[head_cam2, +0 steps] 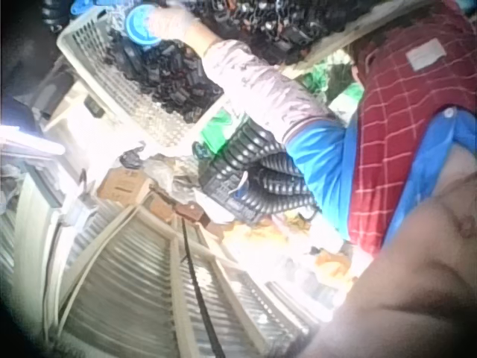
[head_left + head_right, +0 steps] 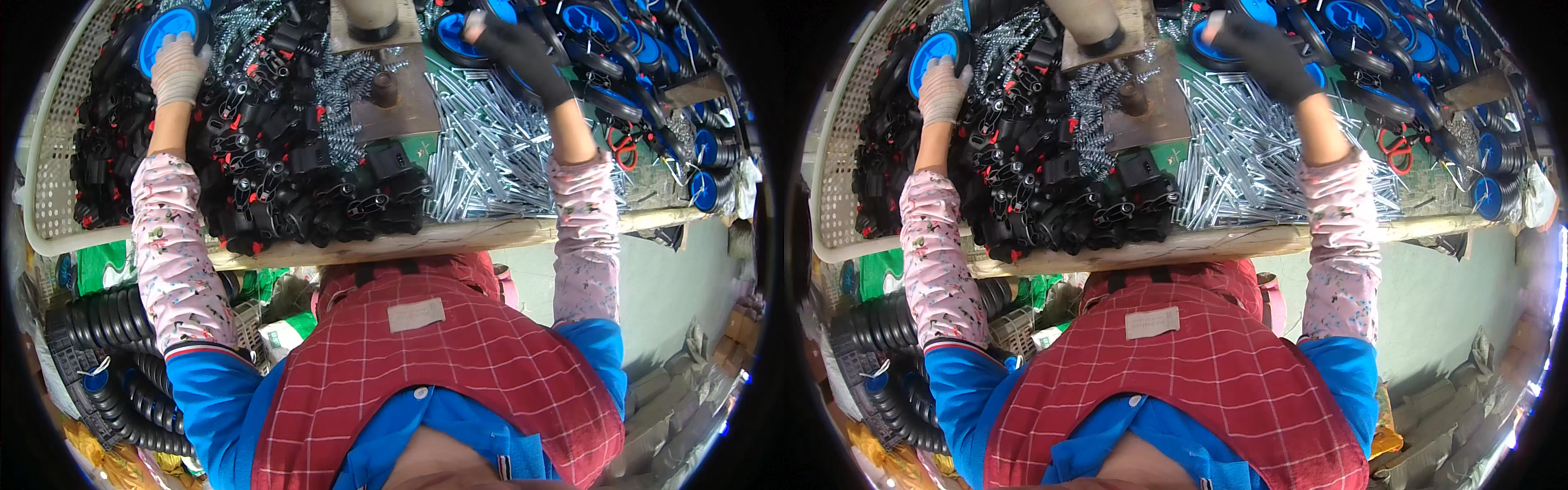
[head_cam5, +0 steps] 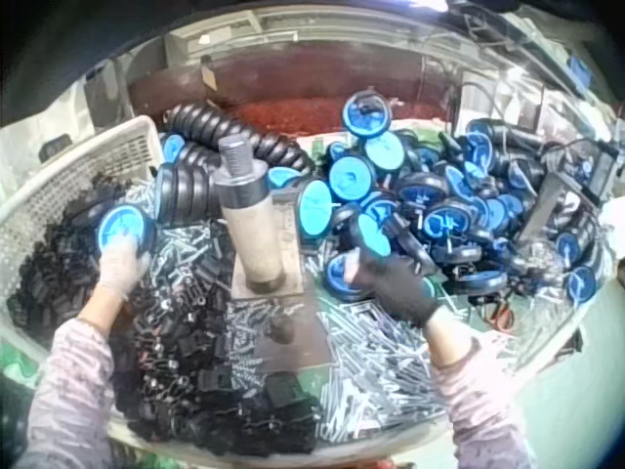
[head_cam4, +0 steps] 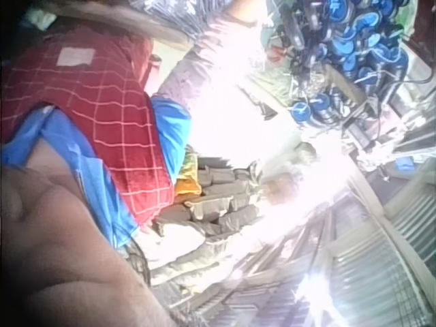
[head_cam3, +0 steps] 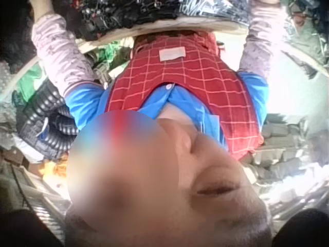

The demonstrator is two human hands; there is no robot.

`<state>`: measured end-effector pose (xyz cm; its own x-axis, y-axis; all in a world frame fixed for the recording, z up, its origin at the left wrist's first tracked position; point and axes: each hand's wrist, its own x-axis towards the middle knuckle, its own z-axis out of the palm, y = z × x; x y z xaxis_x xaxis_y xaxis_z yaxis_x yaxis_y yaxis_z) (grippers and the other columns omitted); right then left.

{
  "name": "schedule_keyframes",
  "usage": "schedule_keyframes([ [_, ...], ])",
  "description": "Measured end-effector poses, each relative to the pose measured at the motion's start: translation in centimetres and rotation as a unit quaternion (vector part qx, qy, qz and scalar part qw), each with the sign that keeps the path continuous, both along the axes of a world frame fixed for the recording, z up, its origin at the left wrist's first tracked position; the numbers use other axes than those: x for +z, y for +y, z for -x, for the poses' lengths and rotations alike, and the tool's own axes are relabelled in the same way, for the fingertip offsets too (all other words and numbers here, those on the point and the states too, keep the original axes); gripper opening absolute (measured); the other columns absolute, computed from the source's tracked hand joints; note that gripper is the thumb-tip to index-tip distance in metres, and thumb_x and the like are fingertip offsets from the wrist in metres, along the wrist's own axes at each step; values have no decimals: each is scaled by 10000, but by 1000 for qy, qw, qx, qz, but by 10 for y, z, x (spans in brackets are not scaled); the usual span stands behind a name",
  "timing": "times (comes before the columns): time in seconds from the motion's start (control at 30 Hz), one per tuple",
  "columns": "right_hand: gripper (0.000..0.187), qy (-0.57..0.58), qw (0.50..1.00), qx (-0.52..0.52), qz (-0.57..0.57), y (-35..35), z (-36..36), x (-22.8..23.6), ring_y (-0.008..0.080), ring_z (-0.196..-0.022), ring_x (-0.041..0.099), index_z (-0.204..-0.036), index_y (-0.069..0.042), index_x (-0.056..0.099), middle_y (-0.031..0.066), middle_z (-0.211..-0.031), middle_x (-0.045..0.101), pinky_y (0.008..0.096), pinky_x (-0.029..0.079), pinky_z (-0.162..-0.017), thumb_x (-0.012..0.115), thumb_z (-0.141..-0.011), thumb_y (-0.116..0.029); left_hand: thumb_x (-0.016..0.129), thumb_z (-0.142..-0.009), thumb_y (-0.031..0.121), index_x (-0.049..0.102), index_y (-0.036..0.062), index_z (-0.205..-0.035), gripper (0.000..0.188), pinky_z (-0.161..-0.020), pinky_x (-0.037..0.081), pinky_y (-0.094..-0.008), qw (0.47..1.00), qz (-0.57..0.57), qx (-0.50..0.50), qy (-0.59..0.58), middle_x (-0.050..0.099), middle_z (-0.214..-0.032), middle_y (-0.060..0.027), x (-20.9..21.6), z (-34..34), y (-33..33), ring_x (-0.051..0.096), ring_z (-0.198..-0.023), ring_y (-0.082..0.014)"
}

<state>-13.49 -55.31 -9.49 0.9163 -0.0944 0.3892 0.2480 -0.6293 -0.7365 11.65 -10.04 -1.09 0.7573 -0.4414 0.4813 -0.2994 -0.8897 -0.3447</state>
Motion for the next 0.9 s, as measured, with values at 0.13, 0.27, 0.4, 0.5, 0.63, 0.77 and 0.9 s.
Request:
schedule_keyframes([
  [0.13,305,113,989,-59,69,34,-2,-52,322,-870,706,-1026,-87,736,162,-936,727,398,540,-786,692,-882,-353,681,-854,433,631,74,-1128,454,-898,525,-488,998,44,45,-5,628,-1150,-194,24,0,11,629,-1062,-397],
  [0.27,355,150,968,-88,180,64,-22,-73,412,-824,675,-885,-47,715,206,-836,697,490,533,-740,721,-805,-392,682,-846,500,660,47,-1172,559,-918,496,-442,980,174,-52,-85,648,-1163,-197,56,56,9,626,-1061,-359],
  [0.4,479,244,958,-81,128,67,-26,-57,388,-933,682,-948,-13,714,232,-957,702,463,536,-819,693,-785,-463,663,-912,356,629,-21,-1210,482,-919,491,-348,807,521,-138,241,660,-1125,-111,31,160,-3,617,-1087,-202],
  [0.5,298,92,971,-48,-216,75,-1,-31,175,-856,699,-1109,-1,646,101,-912,717,325,548,-774,666,-891,-203,647,-918,245,544,-35,-1310,493,-946,493,-335,468,687,-123,543,642,-1181,-104,-12,208,-22,608,-1101,-196],
  [0.63,340,-13,955,66,-289,117,46,11,115,-858,671,-1281,-27,529,62,-914,703,260,555,-765,611,-953,-66,646,-908,252,480,-46,-1360,566,-959,510,-336,422,642,-157,621,613,-1238,-132,-49,225,-56,620,-1099,-202],
  [0.77,310,52,981,62,-177,153,60,37,131,-920,677,-1296,-24,517,67,-1024,682,265,547,-791,584,-996,-66,649,-902,253,475,-42,-1369,579,-954,530,-335,296,656,-144,679,619,-1224,-133,-52,223,-77,634,-1082,-207],
  [0.9,507,42,987,131,79,161,61,51,291,-1062,679,-1398,-39,481,158,-1177,662,360,541,-888,679,-945,-154,661,-900,281,477,-42,-1366,596,-966,541,-360,270,652,-169,688,625,-1230,-149,-48,221,-78,643,-1109,-225],
])
